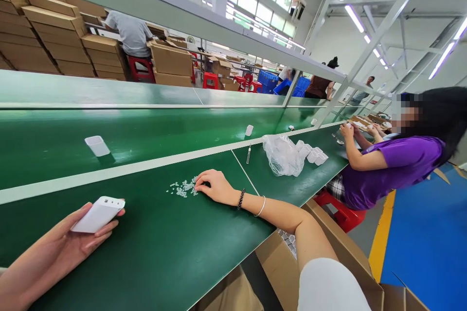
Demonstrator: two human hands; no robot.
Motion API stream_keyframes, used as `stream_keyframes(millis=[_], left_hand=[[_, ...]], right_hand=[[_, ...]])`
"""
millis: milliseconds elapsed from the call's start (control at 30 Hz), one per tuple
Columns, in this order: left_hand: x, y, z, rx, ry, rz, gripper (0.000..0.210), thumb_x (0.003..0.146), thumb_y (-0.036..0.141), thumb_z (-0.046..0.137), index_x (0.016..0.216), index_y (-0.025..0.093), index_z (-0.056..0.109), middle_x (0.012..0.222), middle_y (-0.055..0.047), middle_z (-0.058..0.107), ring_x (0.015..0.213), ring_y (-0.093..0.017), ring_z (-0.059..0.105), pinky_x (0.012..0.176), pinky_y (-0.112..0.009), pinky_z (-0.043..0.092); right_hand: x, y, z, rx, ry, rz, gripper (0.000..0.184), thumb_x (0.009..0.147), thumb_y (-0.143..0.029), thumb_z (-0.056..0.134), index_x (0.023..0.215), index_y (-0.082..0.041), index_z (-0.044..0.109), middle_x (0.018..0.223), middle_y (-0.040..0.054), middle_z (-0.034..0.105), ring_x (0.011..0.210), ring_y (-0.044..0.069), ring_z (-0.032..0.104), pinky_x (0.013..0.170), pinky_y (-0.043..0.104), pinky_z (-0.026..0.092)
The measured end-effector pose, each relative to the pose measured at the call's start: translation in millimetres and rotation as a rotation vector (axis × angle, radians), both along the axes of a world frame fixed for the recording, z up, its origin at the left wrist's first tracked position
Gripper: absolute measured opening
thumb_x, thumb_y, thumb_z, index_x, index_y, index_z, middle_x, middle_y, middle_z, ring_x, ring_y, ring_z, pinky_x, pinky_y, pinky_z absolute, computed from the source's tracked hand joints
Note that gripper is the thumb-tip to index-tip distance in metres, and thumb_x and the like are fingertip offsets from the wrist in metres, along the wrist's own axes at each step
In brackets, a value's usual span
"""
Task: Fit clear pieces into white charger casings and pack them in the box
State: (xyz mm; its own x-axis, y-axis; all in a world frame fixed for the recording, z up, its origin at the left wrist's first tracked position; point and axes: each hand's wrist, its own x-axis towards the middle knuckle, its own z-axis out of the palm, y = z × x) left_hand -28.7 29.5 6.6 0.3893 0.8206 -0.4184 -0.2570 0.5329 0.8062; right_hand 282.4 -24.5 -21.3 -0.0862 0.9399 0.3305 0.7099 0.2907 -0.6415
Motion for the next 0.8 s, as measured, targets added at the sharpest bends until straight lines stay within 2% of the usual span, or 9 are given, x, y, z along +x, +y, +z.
stream_keyframes(millis=[67, 133, 267, 333, 400, 467, 533, 667, 800], left_hand=[[-0.3, -1.0, 2.3, 0.000, -0.007, -0.020, 0.032, 0.077, 0.023, 0.062, 0.109, 0.018, 0.066, 0.089, -0.010, 0.067, 0.053, -0.012, 0.046, 0.043, -0.025, 0.051], [-0.2, -1.6, 5.0, -0.007, -0.009, -0.032, 0.035, 0.076, 0.024, 0.064, 0.111, 0.019, 0.065, 0.091, -0.010, 0.067, 0.055, -0.012, 0.046, 0.045, -0.026, 0.052], [0.0, -1.1, 8.5, -0.043, -0.004, -0.033, 0.042, 0.075, 0.028, 0.065, 0.116, 0.018, 0.065, 0.091, -0.011, 0.067, 0.058, -0.015, 0.047, 0.049, -0.030, 0.055], [-1.1, -0.4, 8.0, -0.043, -0.014, -0.055, 0.045, 0.074, 0.029, 0.067, 0.117, 0.016, 0.065, 0.092, -0.012, 0.067, 0.059, -0.015, 0.047, 0.053, -0.031, 0.057], [-3.3, 0.8, 5.6, -0.030, -0.030, -0.063, 0.044, 0.073, 0.028, 0.069, 0.115, 0.016, 0.066, 0.093, -0.011, 0.067, 0.060, -0.015, 0.048, 0.054, -0.032, 0.057], [-6.1, 2.8, 1.5, -0.003, -0.058, -0.058, 0.041, 0.073, 0.028, 0.069, 0.112, 0.016, 0.067, 0.095, -0.011, 0.068, 0.059, -0.015, 0.049, 0.054, -0.032, 0.057], [-8.1, 4.7, -2.8, 0.015, -0.085, -0.040, 0.036, 0.075, 0.028, 0.068, 0.109, 0.016, 0.068, 0.097, -0.012, 0.069, 0.059, -0.015, 0.051, 0.055, -0.032, 0.057], [-6.9, 1.8, -7.3, 0.016, -0.151, 0.032, 0.027, 0.085, 0.030, 0.061, 0.105, 0.013, 0.069, 0.093, -0.013, 0.070, 0.064, -0.016, 0.057, 0.057, -0.028, 0.056], [-1.2, -4.7, -8.4, 0.040, -0.265, 0.042, 0.026, 0.088, 0.030, 0.060, 0.104, 0.013, 0.070, 0.099, -0.011, 0.069, 0.069, -0.014, 0.060, 0.058, -0.023, 0.053]], right_hand=[[0.8, 0.4, 2.3, 0.011, 0.061, -0.029, 0.008, 0.089, -0.022, 0.068, 0.081, -0.019, 0.070, 0.100, 0.0041, 0.071, 0.102, 0.016, 0.062, 0.097, 0.031, 0.044], [0.0, 2.7, 7.3, -0.011, 0.152, -0.050, 0.009, 0.088, -0.025, 0.068, 0.082, -0.018, 0.069, 0.094, 0.0033, 0.070, 0.092, 0.015, 0.062, 0.088, 0.030, 0.047], [-13.4, 14.7, 24.4, -0.162, 0.523, 0.039, 0.016, 0.082, -0.030, 0.073, 0.081, -0.016, 0.066, 0.076, -0.0007, 0.066, 0.068, 0.011, 0.059, 0.067, 0.024, 0.047], [-27.5, 24.4, 34.2, -0.306, 0.742, 0.116, 0.016, 0.079, -0.029, 0.076, 0.080, -0.015, 0.067, 0.071, -0.0007, 0.066, 0.066, 0.009, 0.061, 0.064, 0.021, 0.048], [-45.5, 36.2, 41.6, -0.518, 0.931, 0.194, 0.018, 0.075, -0.028, 0.080, 0.082, -0.015, 0.070, 0.075, 0.0016, 0.069, 0.069, 0.010, 0.065, 0.064, 0.019, 0.051], [-65.0, 49.3, 44.2, -0.719, 1.073, 0.273, 0.021, 0.072, -0.026, 0.084, 0.085, -0.014, 0.072, 0.081, 0.0038, 0.072, 0.073, 0.010, 0.067, 0.066, 0.018, 0.054], [-83.5, 61.6, 41.8, -0.827, 1.143, 0.345, 0.020, 0.073, -0.024, 0.083, 0.088, -0.014, 0.073, 0.085, 0.0046, 0.072, 0.075, 0.010, 0.068, 0.069, 0.019, 0.055], [-111.7, 70.8, 30.6, -0.816, 1.178, 0.338, 0.012, 0.079, -0.021, 0.078, 0.089, -0.015, 0.073, 0.084, 0.0031, 0.072, 0.073, 0.008, 0.066, 0.067, 0.016, 0.053], [-120.2, 63.5, 24.5, -0.834, 1.224, 0.402, 0.017, 0.078, -0.024, 0.078, 0.090, -0.012, 0.073, 0.082, 0.0024, 0.069, 0.076, 0.008, 0.064, 0.061, 0.014, 0.048]])
